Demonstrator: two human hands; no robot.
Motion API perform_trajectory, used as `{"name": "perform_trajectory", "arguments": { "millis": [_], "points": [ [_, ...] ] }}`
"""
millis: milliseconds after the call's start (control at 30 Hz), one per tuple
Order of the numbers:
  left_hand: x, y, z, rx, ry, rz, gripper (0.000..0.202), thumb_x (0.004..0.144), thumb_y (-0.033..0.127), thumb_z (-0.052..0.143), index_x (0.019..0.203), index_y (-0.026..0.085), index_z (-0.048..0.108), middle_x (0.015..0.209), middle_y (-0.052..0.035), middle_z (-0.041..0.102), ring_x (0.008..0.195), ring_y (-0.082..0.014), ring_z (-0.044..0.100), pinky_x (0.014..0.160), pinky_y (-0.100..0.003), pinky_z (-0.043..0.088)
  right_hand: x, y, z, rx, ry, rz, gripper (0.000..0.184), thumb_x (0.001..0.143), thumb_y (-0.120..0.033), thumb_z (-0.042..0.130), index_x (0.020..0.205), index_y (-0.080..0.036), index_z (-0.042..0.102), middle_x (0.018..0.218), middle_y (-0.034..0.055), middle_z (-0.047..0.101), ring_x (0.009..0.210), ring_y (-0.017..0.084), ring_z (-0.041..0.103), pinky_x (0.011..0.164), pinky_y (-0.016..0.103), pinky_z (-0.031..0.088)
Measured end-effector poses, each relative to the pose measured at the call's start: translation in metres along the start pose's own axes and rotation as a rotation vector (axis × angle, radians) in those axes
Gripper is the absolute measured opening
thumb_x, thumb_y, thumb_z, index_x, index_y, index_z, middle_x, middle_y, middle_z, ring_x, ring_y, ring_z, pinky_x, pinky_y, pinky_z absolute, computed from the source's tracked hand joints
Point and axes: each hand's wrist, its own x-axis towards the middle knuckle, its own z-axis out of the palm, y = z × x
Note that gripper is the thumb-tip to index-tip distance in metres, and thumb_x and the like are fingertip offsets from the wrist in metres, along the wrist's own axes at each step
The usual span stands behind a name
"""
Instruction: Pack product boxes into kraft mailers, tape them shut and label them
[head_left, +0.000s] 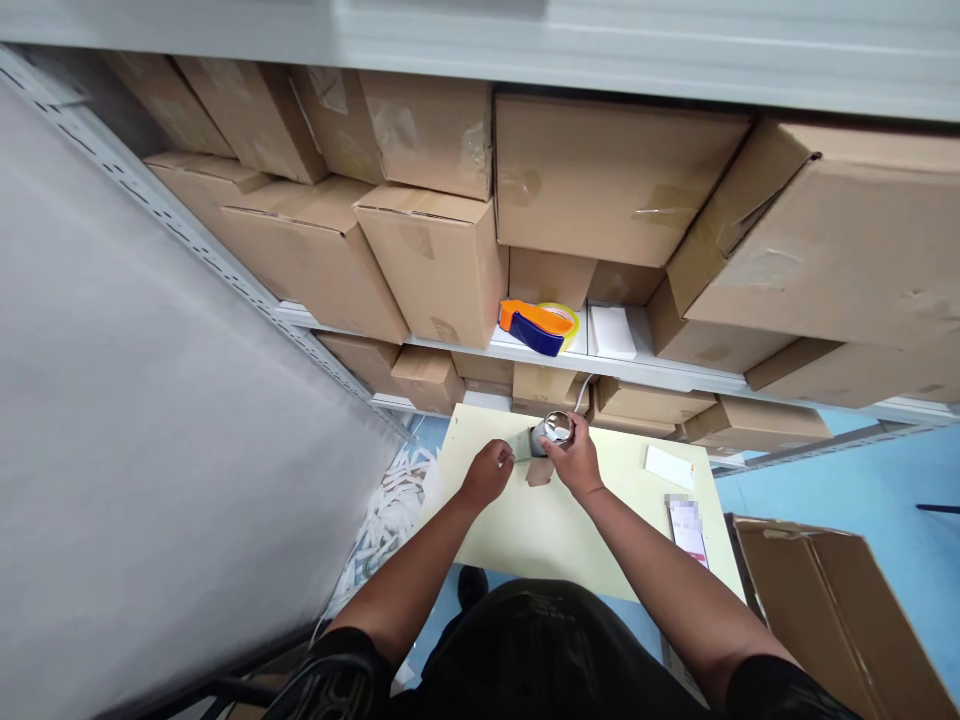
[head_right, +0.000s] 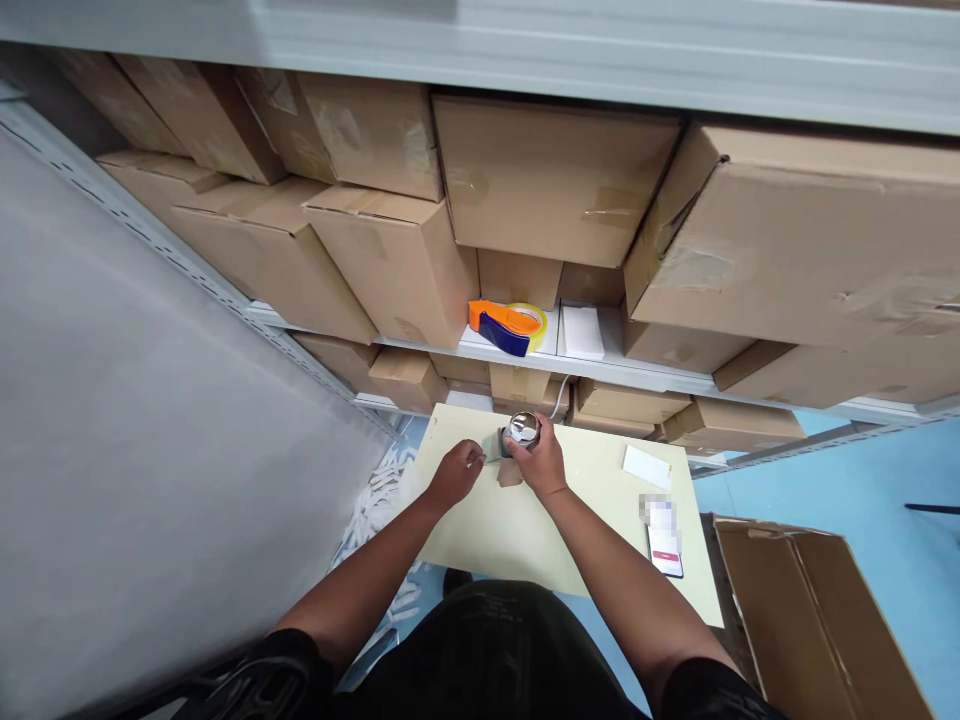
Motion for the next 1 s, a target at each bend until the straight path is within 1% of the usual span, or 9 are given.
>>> {"name": "perform_trajectory", "arguments": {
  "millis": [67, 100, 200, 267, 333, 467, 733, 833, 1000],
  "points": [
    [-0.003, 0.0, 0.005, -0.061, 0.014, -0.036, 0.018, 0.086, 0.02, 0.059, 0.105, 0.021, 0.061, 0.1, -0.0039, 0.065, 0.091, -0.0187, 0.065, 0.086, -0.036, 0.056, 0.001, 0.004, 0.003, -0.096, -0.033, 0.012, 0.074, 0.075, -0.053, 0.078, 0.137, -0.022, 0.051, 0.125, 0.012, 0.07, 0.111, 0.031, 0.069, 0.098, 0.049, 0.054],
    [-0.004, 0.0, 0.007, -0.091, 0.012, -0.04, 0.034, 0.084, 0.019, 0.062, 0.117, 0.021, 0.059, 0.113, -0.0065, 0.065, 0.096, -0.0193, 0.065, 0.086, -0.036, 0.056, 0.002, 0.005, 0.004, -0.128, -0.047, 0.006, 0.074, 0.077, -0.054, 0.077, 0.138, -0.022, 0.051, 0.128, 0.0125, 0.07, 0.114, 0.031, 0.068, 0.099, 0.049, 0.054],
    [-0.003, 0.004, 0.009, -0.107, -0.053, -0.015, 0.089, 0.073, 0.02, 0.073, 0.153, 0.026, 0.035, 0.154, -0.0138, 0.041, 0.114, -0.0233, 0.062, 0.088, -0.036, 0.057, 0.005, 0.003, 0.011, -0.183, -0.112, -0.056, 0.075, 0.08, -0.051, 0.075, 0.144, -0.024, 0.049, 0.141, 0.013, 0.063, 0.127, 0.032, 0.063, 0.106, 0.048, 0.051],
    [0.002, 0.006, 0.007, -0.057, -0.122, -0.004, 0.105, 0.068, 0.022, 0.079, 0.159, 0.028, 0.027, 0.161, -0.014, 0.033, 0.119, -0.0262, 0.06, 0.091, -0.038, 0.056, 0.008, 0.001, 0.017, -0.208, -0.182, -0.1, 0.073, 0.081, -0.049, 0.074, 0.145, -0.025, 0.048, 0.144, 0.0118, 0.062, 0.129, 0.03, 0.061, 0.108, 0.046, 0.05],
    [0.009, 0.008, 0.004, -0.009, -0.142, -0.031, 0.097, 0.069, 0.025, 0.08, 0.155, 0.026, 0.036, 0.154, -0.0129, 0.044, 0.114, -0.0265, 0.063, 0.092, -0.039, 0.055, 0.009, 0.0, 0.023, -0.26, -0.239, -0.141, 0.071, 0.081, -0.046, 0.075, 0.144, -0.024, 0.051, 0.139, 0.0113, 0.065, 0.127, 0.029, 0.062, 0.107, 0.045, 0.049],
    [0.015, 0.009, -0.003, 0.052, -0.095, -0.118, 0.066, 0.071, 0.031, 0.08, 0.132, 0.02, 0.056, 0.129, -0.0094, 0.061, 0.089, -0.0202, 0.067, 0.08, -0.034, 0.055, 0.006, 0.004, 0.032, -0.425, -0.281, -0.229, 0.063, 0.08, -0.041, 0.078, 0.136, -0.022, 0.057, 0.119, 0.0113, 0.071, 0.12, 0.031, 0.061, 0.107, 0.048, 0.046],
    [0.004, 0.002, -0.002, 0.144, -0.037, -0.178, 0.075, 0.074, 0.034, 0.08, 0.142, 0.028, 0.048, 0.099, -0.0007, 0.072, 0.09, -0.0213, 0.071, 0.083, -0.031, 0.053, 0.002, 0.01, 0.039, -0.481, -0.289, -0.174, 0.063, 0.083, -0.041, 0.074, 0.138, -0.021, 0.053, 0.107, 0.0099, 0.07, 0.107, 0.029, 0.062, 0.092, 0.039, 0.051],
    [0.002, -0.005, 0.001, 0.108, -0.018, -0.202, 0.075, 0.073, 0.033, 0.082, 0.139, 0.03, 0.048, 0.097, 0.0003, 0.072, 0.091, -0.0217, 0.072, 0.083, -0.031, 0.053, 0.003, 0.01, 0.041, -0.501, -0.283, -0.162, 0.064, 0.083, -0.042, 0.074, 0.139, -0.021, 0.052, 0.109, 0.0104, 0.07, 0.109, 0.03, 0.062, 0.093, 0.04, 0.051],
    [-0.001, -0.015, 0.003, -0.063, -0.007, -0.183, 0.07, 0.072, 0.033, 0.081, 0.133, 0.029, 0.048, 0.114, -0.0016, 0.072, 0.091, -0.0199, 0.072, 0.084, -0.032, 0.056, 0.006, 0.008, 0.036, -0.449, -0.313, -0.174, 0.064, 0.081, -0.042, 0.075, 0.138, -0.023, 0.053, 0.114, 0.009, 0.07, 0.111, 0.028, 0.062, 0.093, 0.039, 0.051]
  ]
}}
